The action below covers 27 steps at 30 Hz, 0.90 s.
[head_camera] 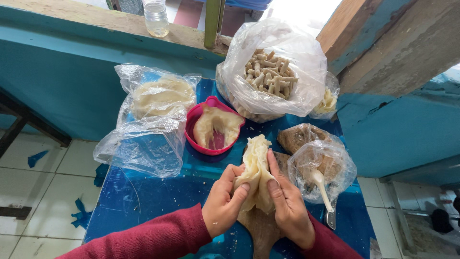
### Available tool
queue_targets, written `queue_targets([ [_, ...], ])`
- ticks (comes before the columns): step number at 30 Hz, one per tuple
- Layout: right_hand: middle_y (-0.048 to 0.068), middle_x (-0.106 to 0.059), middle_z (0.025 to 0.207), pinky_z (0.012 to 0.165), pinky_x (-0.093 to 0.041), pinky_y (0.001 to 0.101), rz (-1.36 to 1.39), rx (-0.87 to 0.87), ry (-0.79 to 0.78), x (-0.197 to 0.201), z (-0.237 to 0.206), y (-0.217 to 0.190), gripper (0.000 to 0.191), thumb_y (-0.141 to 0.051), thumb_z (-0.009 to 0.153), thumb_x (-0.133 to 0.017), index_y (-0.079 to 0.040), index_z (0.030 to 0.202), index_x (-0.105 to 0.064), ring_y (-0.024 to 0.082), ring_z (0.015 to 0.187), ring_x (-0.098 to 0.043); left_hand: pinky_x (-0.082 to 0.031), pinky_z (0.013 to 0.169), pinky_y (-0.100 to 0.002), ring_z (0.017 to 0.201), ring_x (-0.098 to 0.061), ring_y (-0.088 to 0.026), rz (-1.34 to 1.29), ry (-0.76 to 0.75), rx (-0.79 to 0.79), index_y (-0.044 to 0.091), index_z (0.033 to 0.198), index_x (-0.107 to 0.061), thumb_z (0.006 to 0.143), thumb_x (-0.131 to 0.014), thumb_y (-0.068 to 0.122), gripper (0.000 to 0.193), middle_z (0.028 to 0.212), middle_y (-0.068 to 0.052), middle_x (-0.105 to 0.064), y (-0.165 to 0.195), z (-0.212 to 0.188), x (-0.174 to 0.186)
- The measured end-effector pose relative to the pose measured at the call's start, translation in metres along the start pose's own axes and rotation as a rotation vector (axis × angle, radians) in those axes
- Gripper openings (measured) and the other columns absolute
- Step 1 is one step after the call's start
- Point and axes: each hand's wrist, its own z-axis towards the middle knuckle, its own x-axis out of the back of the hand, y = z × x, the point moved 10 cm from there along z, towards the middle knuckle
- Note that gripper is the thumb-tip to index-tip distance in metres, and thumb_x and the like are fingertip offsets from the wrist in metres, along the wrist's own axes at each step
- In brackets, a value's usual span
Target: The person stretches and flattens balls of dough by hand into thin round discs over a small wooden board, then stacks the finished discs with others on the table. They repeatedly pull, turn, and thin each dough piece, taking new pieces from a pink bowl and a plastic bag.
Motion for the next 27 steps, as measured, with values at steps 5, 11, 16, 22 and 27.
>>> queue_targets([
  [5, 0.020, -0.048, 0.159, 0.116, -0.035, 0.0340, 0.097, -0.006, -0.002, -0.002, -0.004, 0.007, 0.056, -0.020, 0.108, -0.039, 0.006, 0.157, -0.035, 0.025, 0.143, -0.049, -0.056, 0.084, -0.027, 0.098, -0.065, -0.009, 0.100, 0.115, 0.040, 0.003, 0.120, -0.052, 0.095, -0.069, 0.019, 0.035, 0.109, -0.007, -0.069, -0.002, 0.010, 0.014],
  [11, 0.024, -0.060, 0.138, 0.104, -0.046, 0.0424, 0.857, -0.407, 0.348, 0.008, -0.004, 0.068, 0.048, -0.020, 0.106, -0.039, 0.009, 0.141, -0.051, 0.032, 0.122, -0.061, -0.055, 0.086, -0.027, 0.099, -0.064, -0.009, -0.032, 0.161, 0.085, 0.004, 0.121, -0.057, 0.101, -0.060, 0.023, 0.028, 0.111, -0.006, -0.069, -0.012, 0.017, 0.024],
  [16, 0.022, -0.062, 0.138, 0.106, -0.046, 0.0405, 0.830, -0.323, 0.228, 0.002, -0.004, 0.050, 0.054, -0.023, 0.103, -0.040, 0.008, 0.146, -0.048, 0.029, 0.124, -0.061, -0.053, 0.092, -0.026, 0.106, -0.062, -0.009, -0.106, 0.121, 0.089, 0.005, 0.126, -0.058, 0.103, -0.057, 0.027, 0.032, 0.117, -0.006, -0.067, -0.007, 0.018, 0.019],
  [22, 0.019, -0.050, 0.151, 0.110, -0.043, 0.0372, 0.360, -0.040, 0.005, -0.005, -0.008, 0.010, 0.075, -0.016, 0.099, -0.065, 0.003, 0.161, -0.027, 0.024, 0.135, -0.052, -0.056, 0.092, -0.033, 0.118, -0.063, -0.021, 0.429, -0.031, -0.219, 0.000, 0.112, -0.056, 0.085, -0.079, 0.018, 0.040, 0.134, -0.012, -0.056, 0.033, -0.001, -0.007],
  [27, 0.016, -0.056, 0.150, 0.110, -0.042, 0.0342, 0.375, -0.192, 0.169, 0.007, -0.009, 0.035, 0.054, -0.020, 0.106, -0.046, 0.004, 0.154, -0.043, 0.020, 0.133, -0.055, -0.053, 0.097, -0.036, 0.115, -0.063, -0.023, 0.442, 0.019, -0.207, 0.001, 0.117, -0.058, 0.088, -0.076, 0.015, 0.037, 0.129, -0.012, -0.059, 0.026, 0.000, -0.002],
])
